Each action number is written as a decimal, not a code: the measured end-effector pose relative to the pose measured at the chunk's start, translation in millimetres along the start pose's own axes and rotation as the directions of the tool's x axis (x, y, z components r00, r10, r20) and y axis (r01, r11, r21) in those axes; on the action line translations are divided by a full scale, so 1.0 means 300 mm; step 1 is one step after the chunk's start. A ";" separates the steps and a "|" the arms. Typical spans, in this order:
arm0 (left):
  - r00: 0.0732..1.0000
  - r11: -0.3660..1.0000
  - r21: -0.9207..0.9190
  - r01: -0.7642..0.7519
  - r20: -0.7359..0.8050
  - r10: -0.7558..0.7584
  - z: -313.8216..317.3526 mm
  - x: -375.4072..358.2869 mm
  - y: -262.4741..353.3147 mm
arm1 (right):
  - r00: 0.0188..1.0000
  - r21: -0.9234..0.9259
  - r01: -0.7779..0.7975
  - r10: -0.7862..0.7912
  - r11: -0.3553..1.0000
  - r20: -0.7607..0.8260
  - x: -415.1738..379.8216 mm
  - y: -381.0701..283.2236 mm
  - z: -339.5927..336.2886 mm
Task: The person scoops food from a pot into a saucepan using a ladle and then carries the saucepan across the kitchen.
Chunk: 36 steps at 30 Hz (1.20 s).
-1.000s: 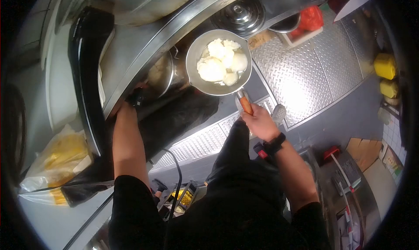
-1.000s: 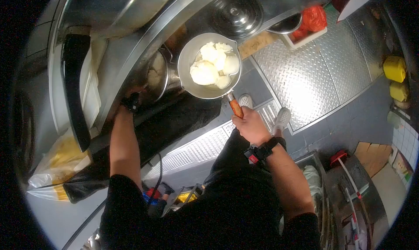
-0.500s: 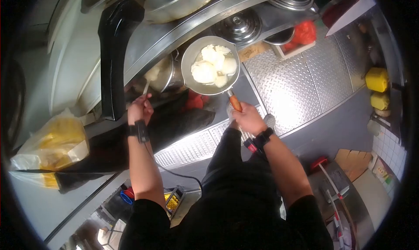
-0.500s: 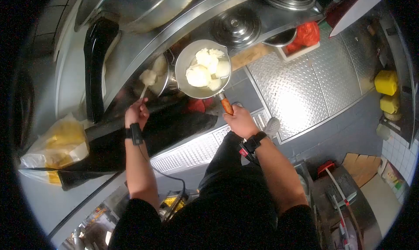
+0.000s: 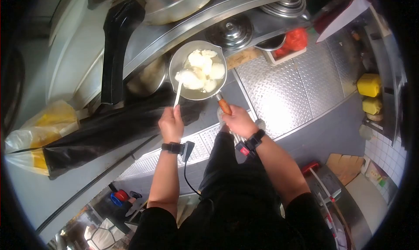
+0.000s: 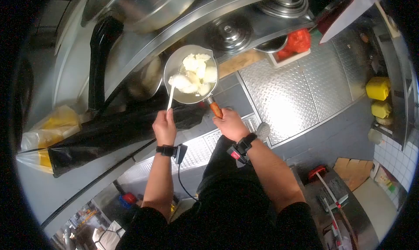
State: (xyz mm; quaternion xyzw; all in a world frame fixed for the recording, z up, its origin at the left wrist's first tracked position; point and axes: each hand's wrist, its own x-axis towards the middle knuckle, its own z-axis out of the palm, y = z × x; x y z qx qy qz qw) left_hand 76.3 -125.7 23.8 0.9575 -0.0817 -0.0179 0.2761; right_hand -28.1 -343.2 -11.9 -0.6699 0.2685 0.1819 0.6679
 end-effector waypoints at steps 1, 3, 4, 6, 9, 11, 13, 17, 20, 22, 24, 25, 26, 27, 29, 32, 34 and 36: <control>0.998 1.000 -0.025 0.012 0.063 -0.010 0.000 0.005 -0.008 | 1.000 -0.015 0.023 -0.023 1.000 -0.010 0.006 0.009 0.001; 0.992 0.998 -0.052 0.023 0.124 -0.016 0.015 0.008 -0.029 | 1.000 0.000 0.018 -0.018 1.000 -0.011 0.010 0.021 0.000; 0.983 1.000 -0.009 0.025 0.185 -0.023 0.026 0.004 -0.049 | 1.000 0.018 0.009 -0.009 1.000 -0.003 0.008 0.023 0.004; 0.969 0.998 0.021 0.055 0.239 -0.059 0.037 0.002 -0.055 | 1.000 0.029 0.003 -0.003 1.000 0.010 -0.001 0.018 0.000; 0.960 0.985 0.015 0.171 0.223 -0.170 0.026 0.007 -0.018 | 1.000 0.054 -0.005 0.003 0.999 0.028 -0.028 -0.011 -0.017; 0.971 0.986 -0.035 0.165 0.181 -0.156 0.039 0.004 -0.031 | 0.999 0.064 -0.004 0.001 0.998 0.035 -0.024 -0.002 -0.012; 0.981 0.985 -0.086 0.148 0.140 -0.135 0.036 0.011 -0.013 | 0.993 -0.022 0.113 -0.114 0.993 -0.030 -0.007 0.018 -0.002; 0.994 0.991 -0.087 0.099 0.044 -0.096 0.040 0.006 -0.017 | 1.000 0.065 0.020 -0.021 0.998 0.012 -0.005 0.030 0.000; 0.994 0.993 0.078 -0.090 0.068 0.085 0.058 0.015 -0.036 | 0.997 -0.014 0.079 -0.079 0.997 -0.017 0.001 0.043 0.003; 0.993 0.992 0.064 -0.111 0.046 0.108 0.092 0.020 -0.038 | 1.000 0.111 -0.002 -0.001 0.994 0.022 -0.020 0.010 -0.006; 0.993 0.991 0.065 -0.114 0.034 0.112 0.081 -0.018 -0.048 | 1.000 0.074 0.004 -0.006 0.997 0.022 -0.037 0.006 -0.005; 0.994 0.993 0.051 -0.104 0.031 0.103 0.076 -0.010 -0.038 | 0.999 0.030 0.034 -0.035 0.999 0.015 -0.025 -0.005 -0.013; 0.995 0.994 0.033 -0.100 0.027 0.099 0.081 0.007 -0.028 | 0.999 0.027 0.044 -0.044 0.999 0.007 -0.012 -0.012 -0.021; 0.995 0.994 0.030 -0.101 0.029 0.100 0.090 0.012 -0.035 | 0.999 0.061 0.031 -0.032 0.998 0.021 -0.013 -0.010 -0.021; 0.992 0.992 0.078 -0.103 0.081 0.096 0.090 0.006 -0.066 | 0.999 0.094 0.013 -0.017 0.995 0.047 -0.030 0.001 -0.002; 0.995 0.997 0.017 -0.079 0.068 0.077 0.080 0.019 -0.026 | 1.000 0.034 0.009 -0.009 0.999 0.014 -0.012 0.007 -0.009; 0.997 0.998 0.012 -0.055 0.064 0.054 0.063 -0.016 -0.039 | 1.000 0.073 -0.008 0.007 0.997 0.021 -0.025 0.006 0.003; 0.993 0.994 -0.008 -0.109 0.046 0.109 0.067 0.001 -0.029 | 0.999 0.046 0.047 -0.047 0.998 0.004 -0.011 0.010 0.002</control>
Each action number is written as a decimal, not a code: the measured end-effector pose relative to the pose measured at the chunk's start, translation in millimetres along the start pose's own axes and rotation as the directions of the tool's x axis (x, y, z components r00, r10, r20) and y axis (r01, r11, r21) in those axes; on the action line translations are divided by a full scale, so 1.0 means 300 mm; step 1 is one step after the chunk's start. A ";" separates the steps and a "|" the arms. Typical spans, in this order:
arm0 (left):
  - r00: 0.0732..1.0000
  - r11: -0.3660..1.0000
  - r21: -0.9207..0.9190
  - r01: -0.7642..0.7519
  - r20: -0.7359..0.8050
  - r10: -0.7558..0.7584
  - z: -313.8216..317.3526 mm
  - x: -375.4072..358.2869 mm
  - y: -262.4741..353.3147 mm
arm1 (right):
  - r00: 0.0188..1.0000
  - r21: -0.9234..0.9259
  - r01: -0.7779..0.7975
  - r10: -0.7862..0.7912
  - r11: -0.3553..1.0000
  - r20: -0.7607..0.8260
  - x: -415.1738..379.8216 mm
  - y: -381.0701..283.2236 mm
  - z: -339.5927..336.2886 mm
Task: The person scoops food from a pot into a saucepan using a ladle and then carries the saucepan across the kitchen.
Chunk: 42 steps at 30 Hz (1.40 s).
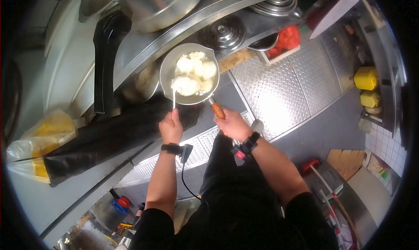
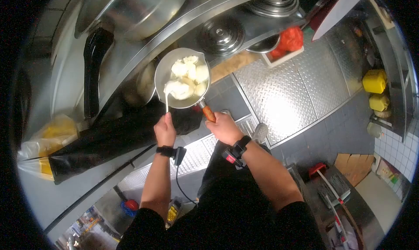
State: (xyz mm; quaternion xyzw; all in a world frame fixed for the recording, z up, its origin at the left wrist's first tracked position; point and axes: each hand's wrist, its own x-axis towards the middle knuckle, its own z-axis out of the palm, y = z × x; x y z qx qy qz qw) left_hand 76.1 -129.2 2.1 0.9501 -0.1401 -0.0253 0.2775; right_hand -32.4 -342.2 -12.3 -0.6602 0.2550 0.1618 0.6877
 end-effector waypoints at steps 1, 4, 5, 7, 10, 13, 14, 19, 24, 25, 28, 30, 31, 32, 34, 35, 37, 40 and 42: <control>1.000 1.000 -0.001 -0.002 0.005 0.002 0.004 0.005 0.005 | 0.999 -0.025 0.037 -0.037 0.999 -0.007 -0.005 0.011 0.002; 0.999 0.999 -0.032 0.018 -0.031 -0.019 -0.004 -0.008 0.008 | 1.000 -0.014 -0.013 0.013 1.000 -0.002 -0.017 0.000 -0.001; 0.999 0.999 -0.035 0.012 -0.033 -0.013 0.002 0.009 0.009 | 1.000 -0.015 -0.009 0.009 1.000 -0.007 -0.010 -0.017 -0.011; 0.999 0.998 -0.030 0.052 -0.007 -0.053 -0.012 0.003 0.004 | 0.998 0.016 -0.062 0.061 0.998 0.020 -0.032 -0.038 -0.006; 1.000 1.000 -0.014 0.014 -0.016 -0.015 -0.008 0.020 -0.003 | 1.000 0.016 -0.024 0.024 1.000 0.005 -0.014 -0.010 -0.007; 1.000 0.999 -0.023 0.026 -0.015 -0.026 -0.026 0.000 -0.001 | 1.000 -0.014 -0.009 0.009 1.000 -0.008 -0.020 0.007 0.009; 0.999 0.999 -0.034 0.018 -0.028 -0.019 -0.026 0.000 -0.001 | 1.000 0.008 -0.031 0.031 0.999 -0.003 -0.020 0.008 0.010; 1.000 0.997 0.077 -0.009 -0.005 0.010 -0.017 0.031 -0.010 | 0.998 -0.012 -0.054 0.054 0.998 -0.006 -0.009 -0.002 -0.001; 0.999 0.997 0.072 -0.025 -0.020 0.027 -0.052 -0.008 -0.011 | 0.997 -0.013 -0.074 0.074 0.997 0.012 -0.045 0.003 0.019; 0.999 0.997 0.075 -0.029 -0.023 0.031 -0.053 -0.002 -0.014 | 0.997 0.001 -0.079 0.079 0.997 0.018 -0.042 -0.006 0.016; 0.999 0.995 0.090 -0.036 -0.008 0.037 -0.032 0.030 -0.016 | 0.999 -0.015 -0.052 0.052 0.999 -0.007 -0.016 0.010 0.005; 0.999 0.992 0.121 -0.040 -0.024 0.043 -0.042 0.031 -0.007 | 0.999 -0.089 -0.018 0.015 0.996 -0.033 -0.002 0.020 0.010; 0.998 0.992 0.116 -0.051 -0.028 0.054 -0.031 0.058 0.001 | 0.999 -0.089 -0.010 0.007 0.996 -0.043 0.016 0.018 -0.002; 0.999 0.992 0.123 -0.030 -0.015 0.032 -0.033 0.053 0.000 | 0.999 -0.072 -0.008 0.005 0.997 -0.043 0.010 0.027 0.002; 0.999 0.990 0.138 -0.033 -0.008 0.035 -0.049 0.039 -0.007 | 0.998 -0.025 -0.060 0.059 0.998 -0.017 -0.008 0.007 0.006; 0.999 0.990 0.133 -0.046 -0.019 0.048 -0.038 0.062 -0.005 | 0.999 -0.028 -0.045 0.044 0.999 -0.026 0.009 0.001 -0.006; 0.998 0.988 0.147 -0.055 -0.011 0.057 -0.050 0.044 -0.003 | 0.999 -0.080 -0.009 0.006 0.997 -0.038 -0.006 0.015 0.005; 0.997 0.991 0.111 -0.069 -0.027 0.072 -0.051 0.063 0.017 | 1.000 -0.081 0.001 -0.003 0.997 -0.030 0.012 0.019 -0.004; 0.997 0.993 0.089 -0.072 -0.034 0.075 -0.066 0.042 0.019 | 0.999 -0.105 -0.014 0.011 0.994 -0.030 -0.005 0.021 0.008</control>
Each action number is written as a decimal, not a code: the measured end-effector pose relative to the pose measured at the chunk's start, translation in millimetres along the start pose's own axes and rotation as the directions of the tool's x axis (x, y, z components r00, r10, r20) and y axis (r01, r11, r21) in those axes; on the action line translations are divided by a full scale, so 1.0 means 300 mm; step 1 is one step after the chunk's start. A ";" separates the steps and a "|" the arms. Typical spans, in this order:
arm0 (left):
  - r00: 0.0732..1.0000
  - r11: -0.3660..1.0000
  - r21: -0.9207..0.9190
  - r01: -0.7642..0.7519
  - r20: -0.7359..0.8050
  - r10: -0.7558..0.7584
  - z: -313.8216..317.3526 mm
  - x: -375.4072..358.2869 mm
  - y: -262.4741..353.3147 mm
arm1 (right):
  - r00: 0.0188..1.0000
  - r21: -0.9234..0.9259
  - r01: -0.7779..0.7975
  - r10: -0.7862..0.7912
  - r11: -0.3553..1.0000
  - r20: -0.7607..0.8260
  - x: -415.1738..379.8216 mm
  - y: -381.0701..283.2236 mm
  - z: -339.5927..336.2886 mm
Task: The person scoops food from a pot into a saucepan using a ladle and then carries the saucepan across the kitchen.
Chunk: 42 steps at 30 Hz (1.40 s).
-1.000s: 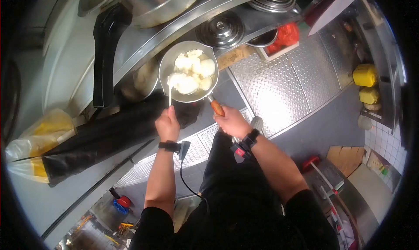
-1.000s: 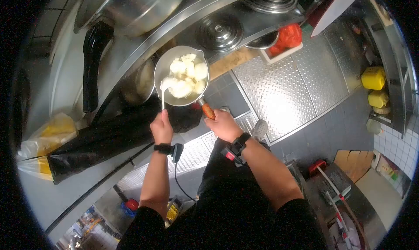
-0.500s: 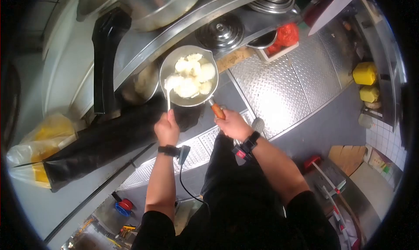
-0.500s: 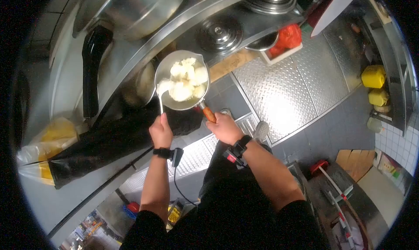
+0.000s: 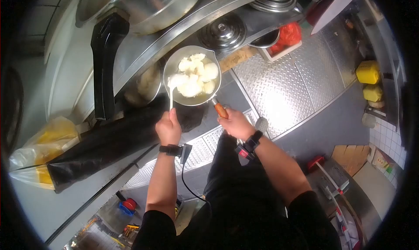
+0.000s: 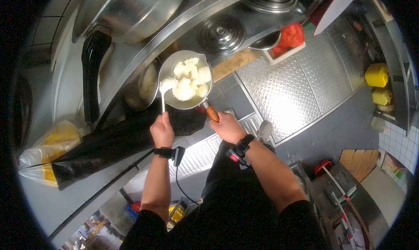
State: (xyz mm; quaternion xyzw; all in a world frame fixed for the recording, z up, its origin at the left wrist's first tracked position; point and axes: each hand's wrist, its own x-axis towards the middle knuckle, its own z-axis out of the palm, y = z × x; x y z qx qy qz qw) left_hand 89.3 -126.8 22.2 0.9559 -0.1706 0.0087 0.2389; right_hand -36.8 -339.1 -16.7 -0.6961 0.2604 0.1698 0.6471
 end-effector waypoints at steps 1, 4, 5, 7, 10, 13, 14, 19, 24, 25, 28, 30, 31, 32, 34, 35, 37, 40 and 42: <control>1.000 0.999 -0.024 0.021 0.005 -0.021 0.000 0.003 0.004 | 1.000 0.031 -0.019 0.019 0.999 0.014 -0.002 -0.011 -0.007; 0.996 0.994 -0.070 0.085 0.037 -0.083 0.003 0.011 0.007 | 0.999 0.052 -0.031 0.030 0.998 0.013 -0.003 -0.017 -0.011; 0.990 0.987 -0.090 0.132 0.062 -0.127 0.004 0.011 0.007 | 1.000 0.038 -0.022 0.022 0.999 0.002 -0.003 -0.016 -0.010; 0.987 0.981 -0.124 0.150 0.067 -0.143 0.000 0.011 0.015 | 1.000 0.043 -0.030 0.029 0.999 0.010 -0.001 -0.012 -0.010; 0.980 0.967 -0.166 0.191 0.090 -0.178 0.012 0.006 0.000 | 1.000 0.058 -0.010 0.009 0.998 0.010 0.009 0.018 0.004; 0.970 0.959 -0.167 0.228 0.118 -0.211 0.005 0.025 0.011 | 0.999 0.052 0.039 -0.038 0.998 -0.009 0.013 0.017 -0.004; 0.962 0.954 -0.153 0.256 0.137 -0.236 -0.002 0.019 0.011 | 0.999 0.039 0.046 -0.046 0.998 -0.008 0.004 0.017 0.002; 0.984 0.965 -0.197 0.174 0.064 -0.164 -0.001 0.011 0.009 | 1.000 0.077 -0.006 0.005 0.997 0.011 -0.008 0.002 -0.004; 0.982 0.971 -0.152 0.182 0.083 -0.171 -0.013 0.022 0.014 | 1.000 0.048 -0.031 0.031 0.998 -0.001 -0.019 -0.011 -0.010; 0.981 0.969 -0.165 0.183 0.089 -0.170 -0.019 0.027 0.024 | 1.000 0.043 -0.022 0.022 0.999 -0.008 -0.020 -0.009 -0.008; 0.982 0.985 -0.089 0.149 0.128 -0.137 -0.019 0.038 0.011 | 1.000 0.046 -0.021 0.022 0.999 -0.007 -0.020 -0.006 0.004; 0.981 0.994 -0.001 0.105 0.162 -0.104 -0.021 0.045 0.019 | 0.999 0.054 -0.030 0.030 0.998 -0.010 -0.023 -0.012 -0.001; 0.982 0.995 -0.005 0.101 0.162 -0.099 -0.014 0.048 0.020 | 0.999 0.062 -0.035 0.036 0.997 -0.009 -0.031 -0.021 -0.007; 0.988 0.998 -0.014 0.068 0.143 -0.065 -0.006 0.049 0.014 | 0.999 0.070 -0.042 0.043 0.997 -0.008 -0.036 -0.025 -0.012; 0.990 0.999 -0.007 0.051 0.135 -0.050 -0.025 0.019 -0.004 | 1.000 0.060 -0.026 0.027 0.998 -0.007 -0.046 -0.012 -0.007; 0.990 0.997 0.063 0.034 0.132 -0.042 -0.029 0.026 -0.011 | 1.000 0.044 0.009 -0.008 0.999 -0.016 -0.035 -0.013 -0.006; 0.992 0.993 0.118 -0.002 0.125 -0.013 -0.001 0.078 -0.008 | 1.000 0.044 0.014 -0.013 0.999 -0.027 -0.009 -0.002 -0.016; 0.991 0.980 0.195 -0.048 0.134 0.021 -0.014 0.057 -0.047 | 1.000 0.054 0.006 -0.005 0.999 -0.011 -0.041 0.018 0.009; 0.993 0.984 0.159 -0.079 0.104 0.063 -0.035 0.067 -0.042 | 1.000 0.054 0.006 -0.005 0.999 -0.017 -0.037 -0.005 -0.009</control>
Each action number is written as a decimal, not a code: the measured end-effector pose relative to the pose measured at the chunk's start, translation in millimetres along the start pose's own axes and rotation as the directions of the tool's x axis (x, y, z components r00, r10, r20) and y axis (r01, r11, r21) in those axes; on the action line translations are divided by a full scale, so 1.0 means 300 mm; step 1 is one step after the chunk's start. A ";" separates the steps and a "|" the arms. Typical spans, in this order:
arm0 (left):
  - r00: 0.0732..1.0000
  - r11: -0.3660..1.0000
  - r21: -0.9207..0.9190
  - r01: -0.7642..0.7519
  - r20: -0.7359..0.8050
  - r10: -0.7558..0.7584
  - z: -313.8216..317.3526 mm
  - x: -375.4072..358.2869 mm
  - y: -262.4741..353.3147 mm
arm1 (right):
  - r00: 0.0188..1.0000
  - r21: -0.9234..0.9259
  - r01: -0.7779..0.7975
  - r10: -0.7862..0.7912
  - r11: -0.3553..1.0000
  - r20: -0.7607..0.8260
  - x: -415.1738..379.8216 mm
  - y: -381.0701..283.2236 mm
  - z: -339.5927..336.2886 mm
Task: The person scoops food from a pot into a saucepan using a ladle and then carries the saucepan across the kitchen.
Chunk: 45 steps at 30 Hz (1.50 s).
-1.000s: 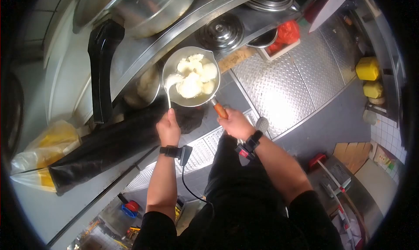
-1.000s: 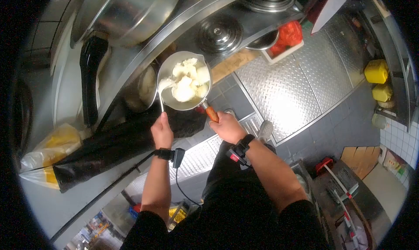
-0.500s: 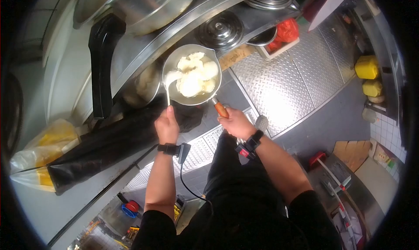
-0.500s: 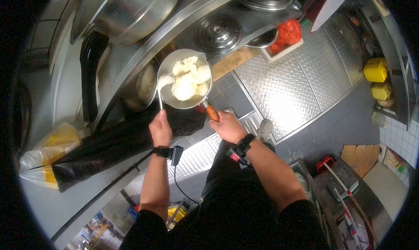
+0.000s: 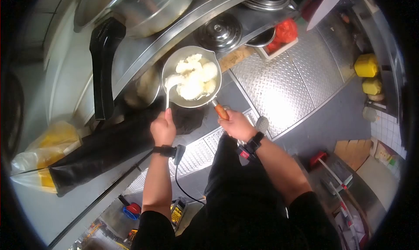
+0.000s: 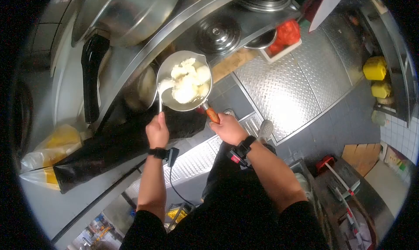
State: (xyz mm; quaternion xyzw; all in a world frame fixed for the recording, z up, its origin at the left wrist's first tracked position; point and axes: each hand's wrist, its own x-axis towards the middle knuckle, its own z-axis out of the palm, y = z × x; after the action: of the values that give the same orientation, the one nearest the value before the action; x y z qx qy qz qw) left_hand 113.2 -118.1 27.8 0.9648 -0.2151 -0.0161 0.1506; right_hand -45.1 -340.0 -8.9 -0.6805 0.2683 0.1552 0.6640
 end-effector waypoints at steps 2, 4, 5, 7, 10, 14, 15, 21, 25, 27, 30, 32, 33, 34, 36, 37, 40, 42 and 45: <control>0.997 0.998 0.016 -0.060 -0.038 0.061 -0.036 -0.019 0.012 | 0.999 0.010 -0.036 0.036 0.999 0.010 -0.013 -0.005 0.004; 0.990 0.986 0.101 -0.136 -0.030 0.139 -0.050 0.006 -0.001 | 0.999 0.016 -0.049 0.048 0.999 0.016 -0.003 -0.022 -0.001; 0.976 0.960 0.185 -0.211 -0.008 0.216 -0.058 0.016 -0.011 | 0.995 0.071 -0.093 0.090 0.993 0.045 -0.007 -0.026 -0.002; 0.990 0.951 0.283 -0.123 -0.028 0.136 -0.037 0.051 -0.034 | 0.989 0.124 -0.137 0.129 0.983 0.076 -0.011 -0.018 0.002; 0.988 0.945 0.292 -0.148 0.000 0.155 -0.059 0.068 -0.011 | 0.999 0.040 -0.039 0.038 0.998 0.015 0.002 -0.011 -0.011; 0.986 0.940 0.299 -0.162 0.026 0.162 -0.058 0.056 -0.033 | 0.997 0.066 -0.073 0.070 0.995 0.042 -0.024 -0.036 -0.009; 0.995 0.928 0.361 -0.094 0.007 0.098 -0.051 0.079 -0.030 | 0.992 0.096 -0.117 0.113 0.988 0.052 -0.015 -0.044 -0.019; 0.997 0.926 0.369 -0.080 0.023 0.076 -0.049 0.082 -0.023 | 0.999 0.062 -0.043 0.042 0.997 0.020 -0.012 -0.019 -0.021; 0.994 0.941 0.321 -0.108 0.012 0.110 -0.031 0.079 0.003 | 1.000 0.021 -0.013 0.012 1.000 0.022 -0.009 -0.022 -0.031; 0.991 0.945 0.301 -0.130 0.020 0.130 -0.037 0.064 -0.004 | 0.999 0.016 -0.042 0.041 0.999 0.025 -0.009 -0.020 -0.025; 0.997 0.943 0.327 -0.056 -0.024 0.067 -0.020 0.081 -0.002 | 0.999 0.044 -0.024 0.023 0.999 0.030 -0.004 -0.022 -0.031; 0.998 0.945 0.324 -0.047 -0.019 0.056 -0.024 0.083 -0.003 | 0.999 0.052 -0.031 0.029 0.998 0.034 -0.007 -0.021 -0.031; 0.999 0.945 0.325 -0.035 -0.020 0.044 -0.033 0.079 -0.008 | 0.999 0.061 -0.033 0.030 0.998 0.041 -0.010 -0.024 -0.026; 1.000 0.935 0.353 -0.024 -0.009 0.029 -0.036 0.082 -0.016 | 0.999 0.062 -0.030 0.027 0.998 0.041 -0.008 -0.018 -0.022; 0.998 0.947 0.316 -0.057 -0.008 0.062 -0.031 0.081 0.006 | 0.999 0.062 0.026 -0.029 0.998 0.040 0.005 -0.007 -0.020; 0.996 0.957 0.277 -0.084 0.000 0.088 -0.031 0.069 0.013 | 0.999 0.064 0.021 -0.024 0.998 0.040 -0.003 -0.010 -0.022; 1.000 0.939 0.343 -0.010 -0.024 0.019 -0.024 0.083 -0.017 | 0.999 0.032 -0.029 0.028 0.999 0.031 -0.009 -0.026 -0.026; 0.998 0.949 0.312 -0.046 -0.029 0.058 -0.017 0.077 0.011 | 0.999 0.043 -0.016 0.015 0.999 0.029 -0.007 -0.023 -0.036; 0.998 0.950 0.309 -0.042 -0.035 0.056 -0.018 0.076 0.003 | 0.997 0.065 -0.059 0.056 0.996 0.050 -0.013 -0.031 -0.036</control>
State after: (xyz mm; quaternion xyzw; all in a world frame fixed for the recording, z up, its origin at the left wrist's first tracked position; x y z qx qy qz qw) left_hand 134.1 -126.9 33.9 0.9710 -0.2355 0.0423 0.0035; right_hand -44.5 -350.2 1.5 -0.6462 0.2767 0.1818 0.6876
